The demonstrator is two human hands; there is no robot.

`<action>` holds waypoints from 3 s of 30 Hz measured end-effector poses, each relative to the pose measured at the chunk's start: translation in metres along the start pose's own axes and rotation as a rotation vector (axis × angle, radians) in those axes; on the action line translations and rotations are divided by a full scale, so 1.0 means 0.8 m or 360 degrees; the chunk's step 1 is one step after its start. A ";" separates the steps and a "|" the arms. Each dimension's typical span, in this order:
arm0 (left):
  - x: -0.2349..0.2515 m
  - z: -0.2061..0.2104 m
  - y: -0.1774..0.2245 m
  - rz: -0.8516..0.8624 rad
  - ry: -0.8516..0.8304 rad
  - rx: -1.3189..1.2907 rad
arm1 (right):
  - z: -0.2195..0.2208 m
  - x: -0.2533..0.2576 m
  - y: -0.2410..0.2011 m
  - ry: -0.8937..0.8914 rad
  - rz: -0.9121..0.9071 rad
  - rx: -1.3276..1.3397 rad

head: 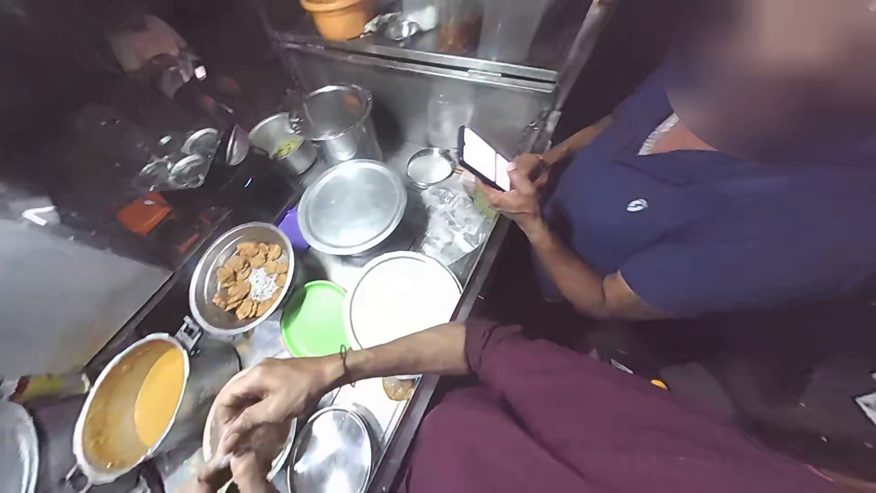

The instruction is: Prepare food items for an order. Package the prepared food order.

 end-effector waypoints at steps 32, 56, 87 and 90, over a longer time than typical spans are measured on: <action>-0.039 0.016 -0.078 -0.0170 -0.0026 0.0026 | 0.056 0.021 0.070 -0.0985 0.0396 -0.0300; -0.188 0.001 -0.184 -0.1210 -0.0364 0.0368 | 0.128 -0.134 0.370 -0.1720 0.1083 -0.1478; -0.395 -0.279 -0.072 -0.1159 0.1678 0.0717 | 0.309 -0.050 0.162 -0.1401 -0.0214 -0.1128; -0.382 -0.396 -0.067 -0.1099 0.1669 0.1256 | 0.346 -0.035 0.089 -0.1330 -0.0519 -0.0666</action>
Point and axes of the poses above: each hand's wrist, its own x-axis towards the middle knuckle, its own z-axis out of the palm, y = z × x, the point moved 10 cm from there along x, towards the middle knuckle, and after that the axes turned 3 degrees about -y, right-handed, at the moved point
